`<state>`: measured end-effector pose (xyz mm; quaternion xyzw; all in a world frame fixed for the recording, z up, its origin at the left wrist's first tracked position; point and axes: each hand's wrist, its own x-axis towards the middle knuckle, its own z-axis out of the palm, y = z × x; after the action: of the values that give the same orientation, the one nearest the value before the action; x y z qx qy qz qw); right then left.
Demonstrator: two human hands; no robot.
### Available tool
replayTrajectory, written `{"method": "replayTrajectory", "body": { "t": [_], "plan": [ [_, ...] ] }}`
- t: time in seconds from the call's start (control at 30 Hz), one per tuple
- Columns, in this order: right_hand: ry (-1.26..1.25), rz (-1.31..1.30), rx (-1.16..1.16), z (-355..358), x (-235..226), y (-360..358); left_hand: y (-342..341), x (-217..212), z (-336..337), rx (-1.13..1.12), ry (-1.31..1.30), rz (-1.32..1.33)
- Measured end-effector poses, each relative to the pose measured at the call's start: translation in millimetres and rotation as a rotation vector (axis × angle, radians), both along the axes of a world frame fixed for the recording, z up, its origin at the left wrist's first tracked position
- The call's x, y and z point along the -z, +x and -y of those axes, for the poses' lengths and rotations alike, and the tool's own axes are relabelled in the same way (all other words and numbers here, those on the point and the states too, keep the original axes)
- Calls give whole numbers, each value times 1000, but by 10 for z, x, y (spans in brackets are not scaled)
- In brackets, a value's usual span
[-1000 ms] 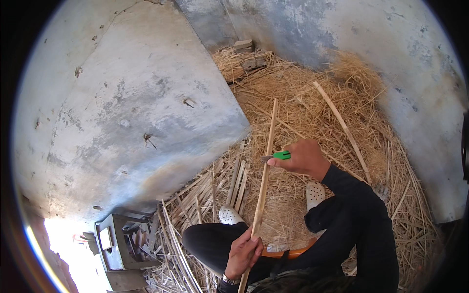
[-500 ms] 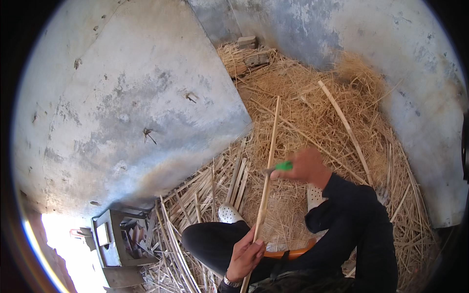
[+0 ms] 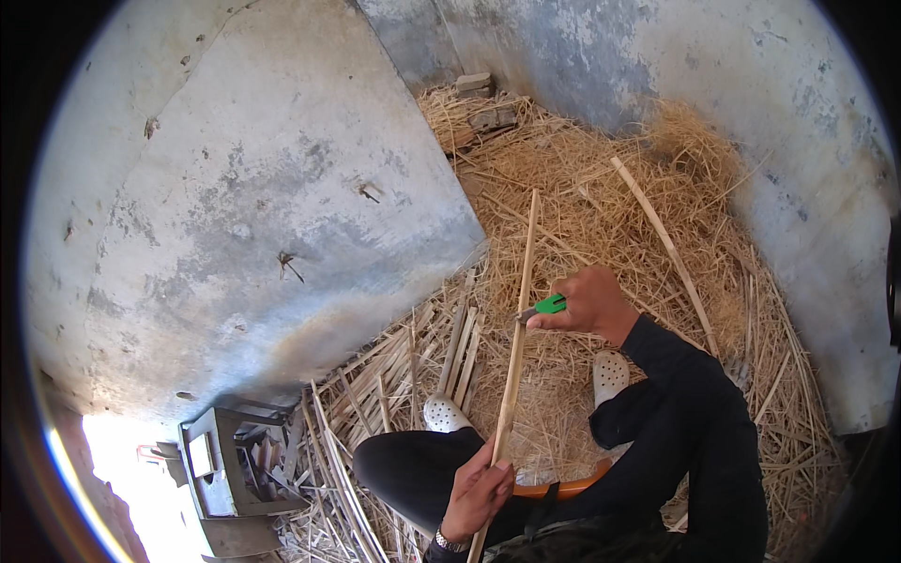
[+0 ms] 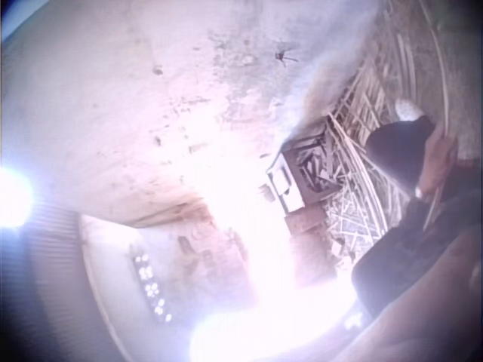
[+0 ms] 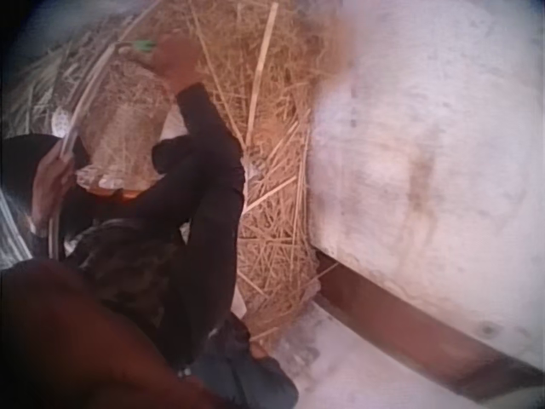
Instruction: The person sits on a straw-covered floor and uses a green utility knife to shave thin strips from a long wooden stick. They then switch to a metal file to smooth the stick's surface, alternating between the two tools to refine the wood.
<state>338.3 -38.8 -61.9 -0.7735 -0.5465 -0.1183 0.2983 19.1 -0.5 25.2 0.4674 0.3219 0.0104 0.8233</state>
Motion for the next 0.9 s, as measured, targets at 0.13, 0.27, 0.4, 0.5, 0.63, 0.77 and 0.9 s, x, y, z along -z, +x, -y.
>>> {"method": "replayTrajectory", "body": {
  "t": [0.13, 0.27, 0.4, 0.5, 0.63, 0.77, 0.9],
  "plan": [
    [-13, 54, 19, -66, 61, 119, -23, 61, -10, -8, -3, 14],
    [-208, -163, 372, 49, 51, 712, -119, 53, 119, 36, -54, -22],
    [-191, -116, 370, 109, 56, 732, -127, 123, 139, 25, -89, -13],
    [-174, -267, 584, 255, 87, 1284, -129, 53, 164, 81, -86, -18],
    [-279, -425, 615, 435, -62, 1161, -164, 18, 166, 87, -85, 3],
    [-98, -231, 128, 214, -239, 256, -30, 96, 46, -31, -188, 131],
    [-118, -138, -90, 287, -302, -440, -12, 40, -10, 10, -31, 71]
  ]
}}
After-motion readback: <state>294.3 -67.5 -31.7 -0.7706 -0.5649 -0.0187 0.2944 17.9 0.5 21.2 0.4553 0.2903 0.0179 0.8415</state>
